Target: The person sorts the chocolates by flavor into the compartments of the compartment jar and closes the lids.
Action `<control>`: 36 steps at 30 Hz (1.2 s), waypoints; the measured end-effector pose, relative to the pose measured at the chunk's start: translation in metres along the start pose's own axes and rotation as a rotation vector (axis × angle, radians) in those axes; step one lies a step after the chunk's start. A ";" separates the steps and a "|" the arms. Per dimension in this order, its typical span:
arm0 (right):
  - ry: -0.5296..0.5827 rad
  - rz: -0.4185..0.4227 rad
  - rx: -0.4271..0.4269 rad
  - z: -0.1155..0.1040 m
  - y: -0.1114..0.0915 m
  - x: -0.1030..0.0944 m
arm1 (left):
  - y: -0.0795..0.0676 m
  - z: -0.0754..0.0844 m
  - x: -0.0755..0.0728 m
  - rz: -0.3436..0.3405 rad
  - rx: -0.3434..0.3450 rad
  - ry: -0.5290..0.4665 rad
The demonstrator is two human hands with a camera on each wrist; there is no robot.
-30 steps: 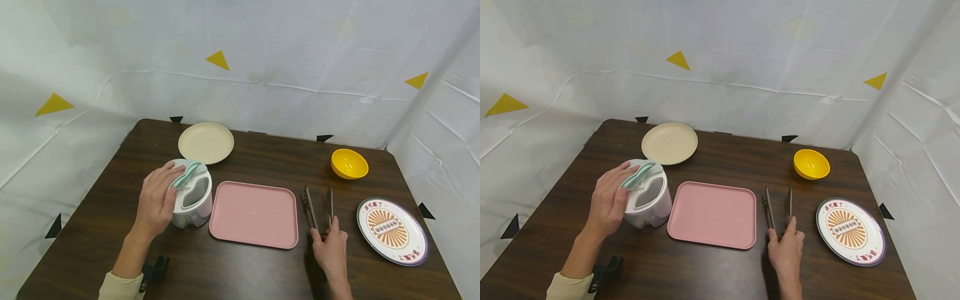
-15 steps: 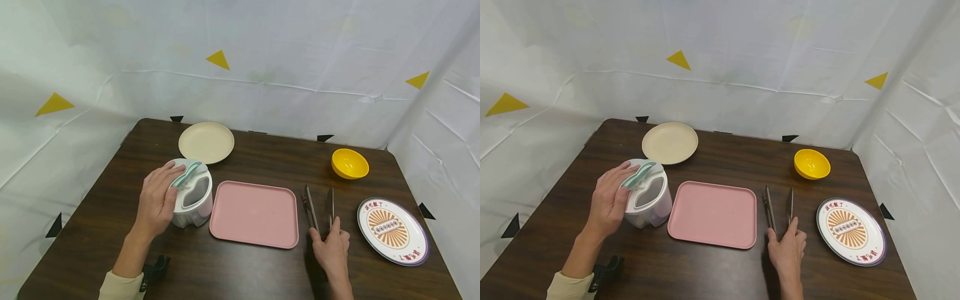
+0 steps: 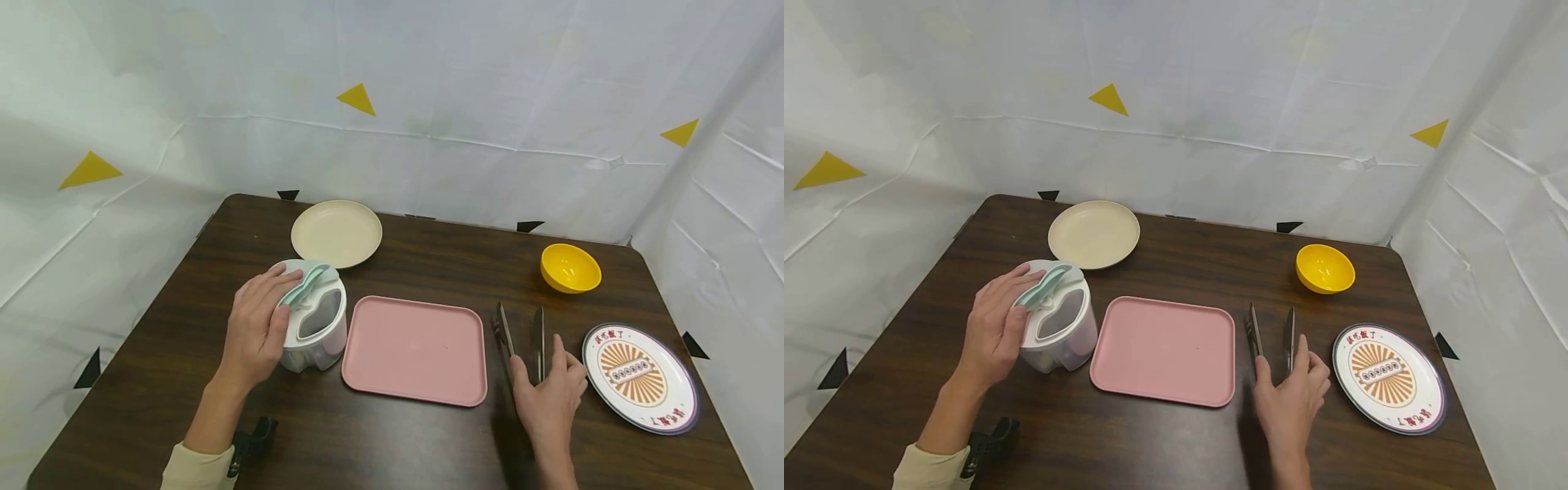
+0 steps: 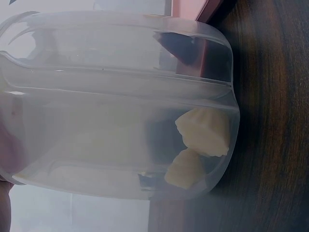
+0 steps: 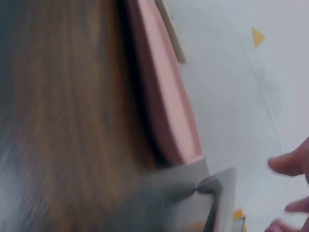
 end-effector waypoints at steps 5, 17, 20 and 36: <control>0.129 -0.012 -0.175 -0.027 -0.001 0.011 | 0.000 0.000 0.000 0.000 -0.003 0.002; 0.317 -0.394 -0.687 -0.110 -0.020 0.067 | -0.001 -0.001 0.000 -0.008 -0.004 0.004; 0.337 -0.450 -0.735 -0.128 -0.020 0.077 | -0.001 -0.001 0.000 -0.005 -0.003 0.003; 0.383 -0.614 -0.960 -0.176 -0.011 0.115 | -0.001 -0.002 0.000 -0.015 0.000 0.018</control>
Point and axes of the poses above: each hand's wrist, its own y-axis towards the middle knuckle, its own x-axis out of the palm, z = x × y, the point moved 1 cm from there along y, towards the middle knuckle, and after that the axes turned 1 degree about x, right-handed, at the moved point
